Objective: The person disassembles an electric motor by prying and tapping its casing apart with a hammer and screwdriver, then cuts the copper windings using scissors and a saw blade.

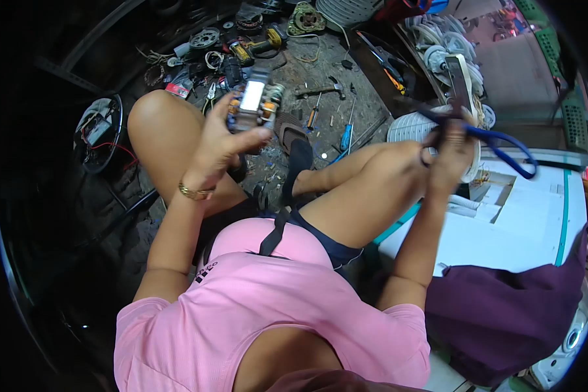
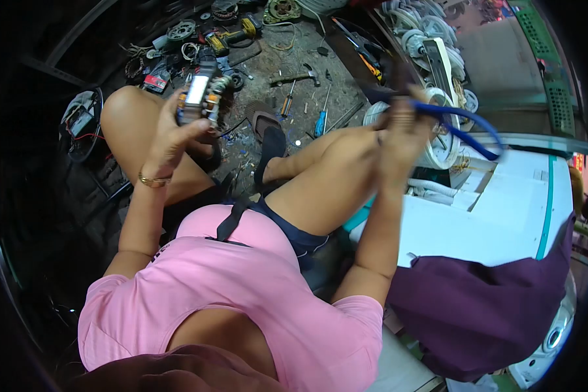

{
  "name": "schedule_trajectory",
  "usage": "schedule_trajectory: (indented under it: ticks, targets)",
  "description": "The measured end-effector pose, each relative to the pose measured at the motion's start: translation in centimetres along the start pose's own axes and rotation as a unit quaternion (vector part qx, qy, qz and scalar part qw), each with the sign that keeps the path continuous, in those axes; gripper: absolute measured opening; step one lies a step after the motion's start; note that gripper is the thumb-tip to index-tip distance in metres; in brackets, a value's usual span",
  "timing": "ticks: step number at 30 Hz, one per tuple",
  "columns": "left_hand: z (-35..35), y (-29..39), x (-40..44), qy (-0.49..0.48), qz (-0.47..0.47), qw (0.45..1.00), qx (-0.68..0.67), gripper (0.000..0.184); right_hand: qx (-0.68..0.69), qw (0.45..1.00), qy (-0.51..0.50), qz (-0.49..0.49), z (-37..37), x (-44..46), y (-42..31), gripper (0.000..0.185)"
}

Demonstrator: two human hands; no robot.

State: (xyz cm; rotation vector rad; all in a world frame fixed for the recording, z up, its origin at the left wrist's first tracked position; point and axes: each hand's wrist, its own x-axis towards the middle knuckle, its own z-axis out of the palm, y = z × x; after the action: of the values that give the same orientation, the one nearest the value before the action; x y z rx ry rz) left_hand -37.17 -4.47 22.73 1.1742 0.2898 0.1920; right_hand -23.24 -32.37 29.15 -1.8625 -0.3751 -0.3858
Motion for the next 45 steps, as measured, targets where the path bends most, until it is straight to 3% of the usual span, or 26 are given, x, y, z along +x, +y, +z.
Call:
schedule_trajectory:
  ticks: [2,4,6,8,10,12,15,19,21,30,33,35,39,45]
  targets:
    - [-1.5,-0.2,-0.1,0.023,0.070,0.997,0.005,0.067,0.050,0.992,0.108,-0.031,-3.7,2.2,0.3,0.037]
    - [-2.4,1.0,-0.4,0.031,0.106,0.994,0.003,0.064,0.142,0.982,0.123,-0.028,-7.0,3.3,1.0,0.036]
    - [-2.7,2.8,-1.4,0.029,0.128,0.991,0.000,0.059,0.148,0.978,0.144,-0.015,-9.2,3.6,1.3,0.035]
    - [-3.6,3.6,-2.1,0.035,0.138,0.986,0.082,0.057,0.136,0.977,0.162,0.000,-10.8,3.5,3.8,0.034]
    - [-4.9,3.9,-2.5,0.041,0.141,0.986,0.075,0.059,0.122,0.976,0.178,0.026,-11.0,3.0,5.4,0.034]
    - [-5.3,3.9,-2.8,0.032,0.174,0.983,-0.041,0.057,0.127,0.971,0.201,0.034,-10.4,2.6,6.5,0.031]
    - [-5.0,4.5,-3.8,0.033,0.210,0.975,-0.066,0.056,0.093,0.972,0.199,0.089,-10.1,1.3,8.5,0.026]
    - [-6.1,5.1,-4.8,0.023,0.243,0.969,-0.044,0.052,0.102,0.980,0.148,0.084,-9.5,-0.1,11.6,0.026]
    - [-6.5,5.2,-5.0,0.013,0.236,0.970,-0.055,0.051,0.095,0.975,0.152,0.130,-9.5,-0.8,13.6,0.027]
    - [-7.2,4.7,-4.9,0.012,0.248,0.966,-0.074,0.050,0.020,0.976,0.147,0.159,-10.3,-1.2,17.2,0.025]
    - [-8.1,3.6,-3.7,0.026,0.231,0.969,-0.076,0.051,0.016,0.977,0.112,0.182,-10.7,-0.8,20.4,0.025]
    - [-5.4,4.5,-3.2,0.062,0.210,0.974,-0.059,0.052,-0.105,0.977,0.067,0.173,-10.7,-0.5,23.2,0.022]
    - [-3.5,4.3,-1.3,0.078,0.172,0.981,-0.042,0.051,-0.043,0.979,-0.009,0.200,-8.5,-1.3,32.5,0.035]
    - [-2.9,7.1,3.4,0.020,0.104,0.994,-0.008,0.049,-0.241,0.915,-0.163,0.279,0.1,-3.2,36.3,0.044]
